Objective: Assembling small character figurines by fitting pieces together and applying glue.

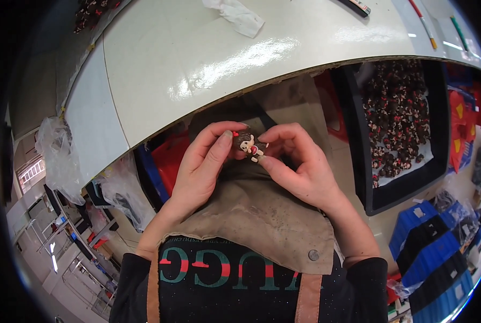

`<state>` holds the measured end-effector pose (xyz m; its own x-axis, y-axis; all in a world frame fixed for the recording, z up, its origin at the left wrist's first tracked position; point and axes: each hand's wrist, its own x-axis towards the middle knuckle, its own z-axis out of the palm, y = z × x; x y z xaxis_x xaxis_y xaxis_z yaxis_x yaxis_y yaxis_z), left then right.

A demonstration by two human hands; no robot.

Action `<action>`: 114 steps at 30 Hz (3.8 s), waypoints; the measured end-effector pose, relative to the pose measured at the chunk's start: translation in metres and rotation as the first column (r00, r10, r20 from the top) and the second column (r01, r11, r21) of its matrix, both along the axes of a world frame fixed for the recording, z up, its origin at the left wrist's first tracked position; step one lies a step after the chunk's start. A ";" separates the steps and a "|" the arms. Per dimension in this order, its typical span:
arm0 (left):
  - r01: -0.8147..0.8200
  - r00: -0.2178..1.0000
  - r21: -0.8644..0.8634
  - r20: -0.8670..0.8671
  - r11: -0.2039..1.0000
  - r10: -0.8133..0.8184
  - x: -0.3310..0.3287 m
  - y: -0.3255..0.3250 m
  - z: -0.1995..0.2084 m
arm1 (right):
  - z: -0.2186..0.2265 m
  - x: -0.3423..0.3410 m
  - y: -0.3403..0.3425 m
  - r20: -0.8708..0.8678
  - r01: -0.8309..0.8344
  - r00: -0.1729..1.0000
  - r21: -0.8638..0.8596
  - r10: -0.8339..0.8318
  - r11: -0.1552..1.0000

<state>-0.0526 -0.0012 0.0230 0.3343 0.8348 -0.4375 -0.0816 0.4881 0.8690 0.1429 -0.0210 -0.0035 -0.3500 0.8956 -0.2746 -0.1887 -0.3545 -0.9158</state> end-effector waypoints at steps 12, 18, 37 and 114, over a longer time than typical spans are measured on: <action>-0.029 1.000 -0.052 0.001 0.998 0.029 0.002 -0.003 0.001 | 0.003 -0.002 -0.003 -0.066 0.037 0.997 -0.106 -0.044 0.994; -0.038 0.999 -0.039 0.005 0.998 0.038 0.001 -0.002 0.000 | 0.001 -0.003 -0.003 -0.067 -0.014 0.998 -0.143 0.004 0.990; -0.052 0.999 -0.031 0.002 0.998 0.052 0.007 -0.003 0.006 | -0.006 0.002 -0.003 -0.102 0.014 0.994 -0.168 -0.032 0.986; -0.003 0.982 -0.153 0.185 0.988 0.032 0.013 -0.003 0.005 | -0.005 0.005 -0.007 0.216 0.043 0.968 0.353 -0.126 0.935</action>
<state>-0.0398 -0.0042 0.0276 0.4078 0.7704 -0.4901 -0.2451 0.6094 0.7540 0.1483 -0.0281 -0.0089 -0.2323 0.9726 -0.0094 0.0278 -0.0030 -0.9996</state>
